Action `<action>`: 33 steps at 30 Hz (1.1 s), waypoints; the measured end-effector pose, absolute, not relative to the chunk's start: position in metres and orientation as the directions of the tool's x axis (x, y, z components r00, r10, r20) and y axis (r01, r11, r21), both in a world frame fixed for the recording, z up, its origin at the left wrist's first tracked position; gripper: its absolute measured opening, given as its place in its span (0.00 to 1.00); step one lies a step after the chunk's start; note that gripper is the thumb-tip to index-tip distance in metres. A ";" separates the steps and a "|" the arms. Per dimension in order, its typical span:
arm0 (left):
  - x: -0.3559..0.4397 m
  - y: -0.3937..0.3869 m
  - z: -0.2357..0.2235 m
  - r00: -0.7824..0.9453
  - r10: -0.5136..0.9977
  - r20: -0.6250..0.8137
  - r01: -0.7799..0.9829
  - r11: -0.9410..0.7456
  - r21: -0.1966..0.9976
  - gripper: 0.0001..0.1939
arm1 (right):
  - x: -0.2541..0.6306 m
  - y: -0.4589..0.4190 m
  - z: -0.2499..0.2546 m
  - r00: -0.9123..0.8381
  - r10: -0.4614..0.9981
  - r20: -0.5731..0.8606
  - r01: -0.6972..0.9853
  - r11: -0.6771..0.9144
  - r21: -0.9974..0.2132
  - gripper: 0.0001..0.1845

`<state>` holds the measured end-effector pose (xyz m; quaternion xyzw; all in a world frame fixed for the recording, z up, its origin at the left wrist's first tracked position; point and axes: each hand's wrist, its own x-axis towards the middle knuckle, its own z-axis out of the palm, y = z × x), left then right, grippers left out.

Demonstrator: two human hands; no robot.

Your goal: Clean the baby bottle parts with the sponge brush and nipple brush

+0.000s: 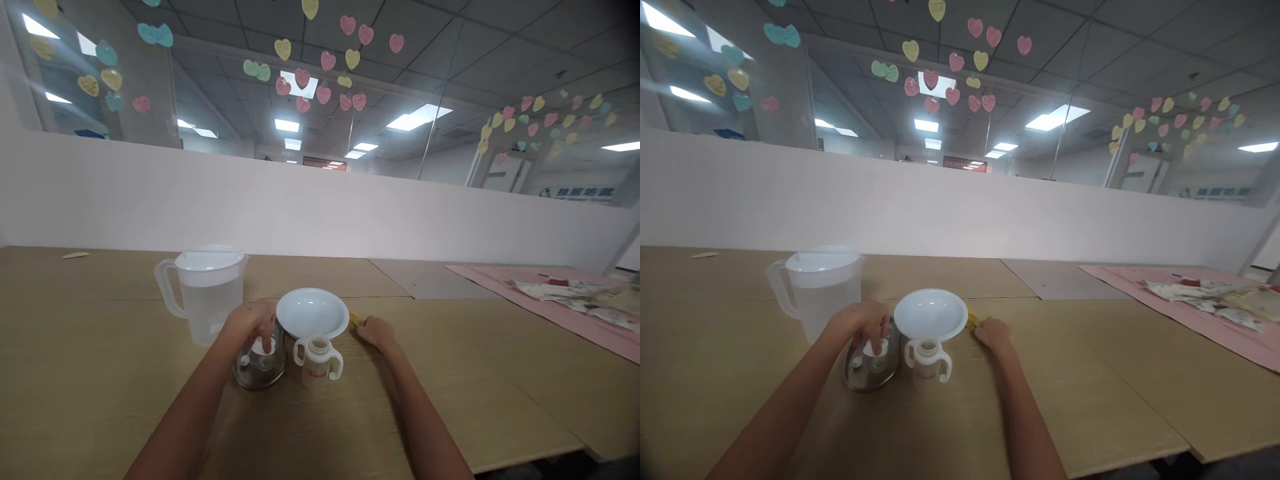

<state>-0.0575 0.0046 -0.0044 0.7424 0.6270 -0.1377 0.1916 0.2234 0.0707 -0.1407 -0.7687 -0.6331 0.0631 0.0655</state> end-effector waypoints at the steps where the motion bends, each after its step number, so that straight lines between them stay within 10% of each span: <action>1: -0.055 0.003 -0.005 0.171 0.885 -0.433 0.985 -0.149 0.084 0.15 | 0.227 0.070 -0.139 0.181 0.983 -0.015 0.966 -0.181 -0.186 0.18; 11: -0.066 -0.008 -0.062 0.341 0.935 -0.102 0.928 -0.352 -0.119 0.11 | 0.265 0.128 -0.136 0.209 0.954 0.213 0.971 -0.178 -0.159 0.20; 33: -0.079 -0.029 -0.022 0.383 0.920 0.084 0.924 -0.382 -0.036 0.10 | 0.256 0.150 -0.149 0.108 0.984 0.140 0.981 -0.083 -0.174 0.12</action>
